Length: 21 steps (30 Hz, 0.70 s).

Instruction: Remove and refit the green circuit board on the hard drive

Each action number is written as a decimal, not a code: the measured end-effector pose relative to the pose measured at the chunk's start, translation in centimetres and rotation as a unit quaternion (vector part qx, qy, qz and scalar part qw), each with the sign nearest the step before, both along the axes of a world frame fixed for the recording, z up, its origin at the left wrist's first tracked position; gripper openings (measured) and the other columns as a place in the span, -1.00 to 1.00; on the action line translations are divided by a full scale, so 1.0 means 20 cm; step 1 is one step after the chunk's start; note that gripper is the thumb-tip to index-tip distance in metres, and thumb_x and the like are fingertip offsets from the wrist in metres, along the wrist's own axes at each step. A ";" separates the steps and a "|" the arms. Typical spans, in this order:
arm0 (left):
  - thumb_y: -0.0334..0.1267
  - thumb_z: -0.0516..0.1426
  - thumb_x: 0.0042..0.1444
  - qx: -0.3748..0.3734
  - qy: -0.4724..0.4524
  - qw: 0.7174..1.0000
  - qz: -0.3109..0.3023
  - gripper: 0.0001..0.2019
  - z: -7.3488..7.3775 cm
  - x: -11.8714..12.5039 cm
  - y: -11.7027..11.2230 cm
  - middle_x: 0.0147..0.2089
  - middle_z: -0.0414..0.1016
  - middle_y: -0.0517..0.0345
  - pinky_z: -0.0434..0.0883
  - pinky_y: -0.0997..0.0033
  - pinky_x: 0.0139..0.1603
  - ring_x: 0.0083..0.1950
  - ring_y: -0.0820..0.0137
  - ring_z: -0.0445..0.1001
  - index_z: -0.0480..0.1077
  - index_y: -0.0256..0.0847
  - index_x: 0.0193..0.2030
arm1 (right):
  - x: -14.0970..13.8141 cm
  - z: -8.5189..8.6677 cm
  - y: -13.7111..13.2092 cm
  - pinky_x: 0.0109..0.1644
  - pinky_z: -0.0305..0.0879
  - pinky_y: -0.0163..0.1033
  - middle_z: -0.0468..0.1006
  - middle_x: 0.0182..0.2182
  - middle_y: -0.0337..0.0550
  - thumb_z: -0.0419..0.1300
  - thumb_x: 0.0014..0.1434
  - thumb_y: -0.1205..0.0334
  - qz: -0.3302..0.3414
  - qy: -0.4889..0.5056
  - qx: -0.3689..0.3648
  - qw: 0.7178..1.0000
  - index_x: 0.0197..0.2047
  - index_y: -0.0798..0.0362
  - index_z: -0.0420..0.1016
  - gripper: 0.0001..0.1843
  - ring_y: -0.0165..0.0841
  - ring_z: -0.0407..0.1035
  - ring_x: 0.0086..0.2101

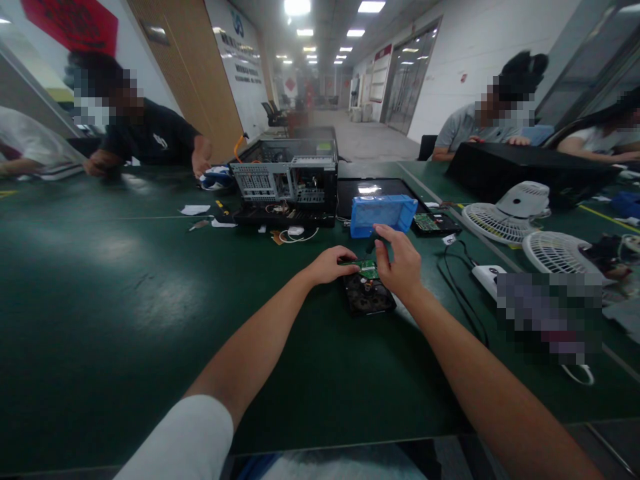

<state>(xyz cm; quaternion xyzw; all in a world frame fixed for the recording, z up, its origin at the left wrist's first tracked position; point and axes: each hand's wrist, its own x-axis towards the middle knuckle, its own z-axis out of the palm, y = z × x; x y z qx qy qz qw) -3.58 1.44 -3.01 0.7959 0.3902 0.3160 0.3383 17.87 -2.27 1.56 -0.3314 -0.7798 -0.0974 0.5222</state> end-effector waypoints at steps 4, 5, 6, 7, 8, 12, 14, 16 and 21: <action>-0.04 0.33 0.08 0.006 0.003 1.000 0.004 -0.59 -0.01 0.00 0.00 0.05 0.54 0.00 0.44 0.23 0.11 0.07 0.23 0.50 0.54 -0.19 0.02 | -0.01 -0.01 0.01 0.15 0.41 0.07 0.56 0.03 0.05 0.14 0.35 0.27 -0.034 0.014 0.007 0.999 0.17 -0.02 0.43 -0.66 -0.12 0.45 0.06; -0.04 0.33 0.08 0.008 0.004 1.000 0.005 -0.60 -0.01 0.00 0.01 0.05 0.54 0.01 0.44 0.23 0.11 0.07 0.23 0.50 0.54 -0.19 0.01 | -0.01 -0.01 0.01 0.14 0.42 0.07 0.56 0.01 0.05 0.17 0.34 0.25 -0.047 0.021 0.009 0.999 0.15 -0.01 0.44 -0.68 -0.12 0.45 0.04; -0.05 0.34 0.08 0.010 0.004 1.000 0.005 -0.60 -0.01 0.00 0.01 0.04 0.55 0.01 0.44 0.23 0.11 0.07 0.23 0.50 0.54 -0.19 0.01 | -0.02 -0.02 0.01 0.13 0.42 0.06 0.55 -0.01 0.06 0.19 0.33 0.22 -0.059 0.027 0.009 0.998 0.13 0.00 0.45 -0.69 -0.13 0.44 0.02; -0.05 0.33 0.08 0.011 0.004 1.000 0.004 -0.60 -0.01 0.00 0.01 0.04 0.55 0.01 0.44 0.23 0.11 0.07 0.23 0.50 0.55 -0.19 0.01 | -0.02 -0.02 0.01 0.12 0.42 0.05 0.54 -0.04 0.05 0.21 0.32 0.20 -0.070 0.032 0.009 0.997 0.11 0.01 0.46 -0.69 -0.13 0.44 0.00; -0.05 0.33 0.09 0.011 0.003 1.000 0.002 -0.60 -0.01 0.00 0.01 0.04 0.55 0.01 0.44 0.24 0.11 0.07 0.24 0.50 0.55 -0.19 0.01 | -0.02 -0.02 0.01 0.11 0.43 0.04 0.54 -0.06 0.05 0.22 0.31 0.18 -0.078 0.036 0.008 0.996 0.10 0.01 0.46 -0.69 -0.14 0.44 -0.01; -0.05 0.32 0.09 0.013 -0.002 1.000 -0.003 -0.60 0.00 0.00 0.00 0.04 0.55 0.01 0.44 0.24 0.11 0.06 0.24 0.50 0.54 -0.21 0.01 | 0.00 -0.03 0.02 0.13 0.41 0.04 0.53 -0.05 0.04 0.21 0.32 0.17 -0.074 0.032 -0.001 0.997 0.11 0.00 0.44 -0.69 -0.13 0.43 0.02; -0.05 0.33 0.09 0.012 -0.004 1.000 -0.001 -0.60 0.00 0.00 0.00 0.04 0.54 0.00 0.44 0.24 0.11 0.06 0.24 0.50 0.54 -0.21 0.01 | 0.00 -0.03 0.02 0.17 0.38 0.06 0.53 0.01 0.06 0.16 0.35 0.20 -0.057 0.023 -0.009 0.998 0.15 0.00 0.40 -0.68 -0.12 0.42 0.07; -0.05 0.33 0.09 0.011 -0.003 1.000 -0.002 -0.61 0.00 0.00 0.00 0.05 0.54 0.01 0.44 0.24 0.10 0.07 0.24 0.50 0.54 -0.20 0.01 | 0.00 -0.03 0.02 0.20 0.36 0.07 0.52 0.07 0.08 0.10 0.37 0.23 -0.042 0.019 -0.020 0.999 0.20 0.00 0.36 -0.65 -0.11 0.41 0.11; -0.05 0.32 0.09 0.012 0.001 1.000 -0.001 -0.61 -0.01 0.00 0.01 0.04 0.54 0.01 0.44 0.24 0.09 0.07 0.23 0.50 0.54 -0.19 0.01 | -0.01 -0.04 0.02 0.18 0.37 0.07 0.53 0.05 0.08 0.09 0.38 0.24 -0.036 0.028 -0.025 0.999 0.20 0.02 0.35 -0.65 -0.12 0.42 0.08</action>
